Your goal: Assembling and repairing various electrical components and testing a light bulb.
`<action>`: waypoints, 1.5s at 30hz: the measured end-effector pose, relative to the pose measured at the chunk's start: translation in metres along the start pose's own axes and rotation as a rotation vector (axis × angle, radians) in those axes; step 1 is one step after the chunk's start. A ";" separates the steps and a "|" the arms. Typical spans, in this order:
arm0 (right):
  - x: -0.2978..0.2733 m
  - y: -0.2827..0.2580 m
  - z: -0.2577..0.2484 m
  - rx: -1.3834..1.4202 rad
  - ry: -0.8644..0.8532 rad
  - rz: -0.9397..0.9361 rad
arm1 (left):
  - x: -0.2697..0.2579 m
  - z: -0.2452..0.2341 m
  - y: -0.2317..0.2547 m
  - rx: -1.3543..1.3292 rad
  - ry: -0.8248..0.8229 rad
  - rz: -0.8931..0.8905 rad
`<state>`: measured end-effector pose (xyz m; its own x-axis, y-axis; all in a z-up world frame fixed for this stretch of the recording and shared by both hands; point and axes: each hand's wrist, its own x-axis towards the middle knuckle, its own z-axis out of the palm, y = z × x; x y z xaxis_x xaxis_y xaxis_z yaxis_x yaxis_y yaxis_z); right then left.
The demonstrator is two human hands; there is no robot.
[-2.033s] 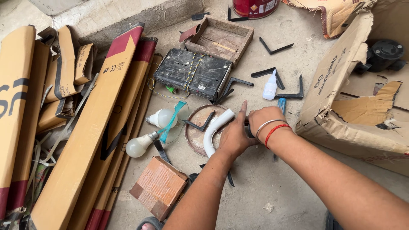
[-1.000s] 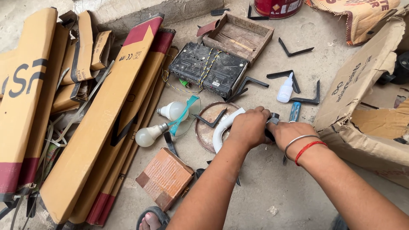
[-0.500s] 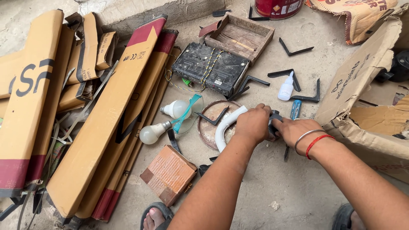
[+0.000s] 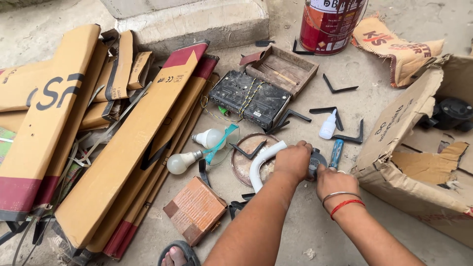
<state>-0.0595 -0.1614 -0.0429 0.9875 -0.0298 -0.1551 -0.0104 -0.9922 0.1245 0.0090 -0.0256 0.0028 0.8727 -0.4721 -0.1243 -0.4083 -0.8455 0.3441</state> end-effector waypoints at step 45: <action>0.098 0.042 0.044 -0.328 -0.596 -0.609 | 0.019 0.028 -0.010 -0.024 -0.044 0.067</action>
<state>0.0296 -0.2117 -0.0955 0.5616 0.3398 -0.7544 0.6215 -0.7751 0.1135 0.0218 -0.0336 -0.0293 0.8309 -0.5382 -0.1414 -0.4580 -0.8058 0.3754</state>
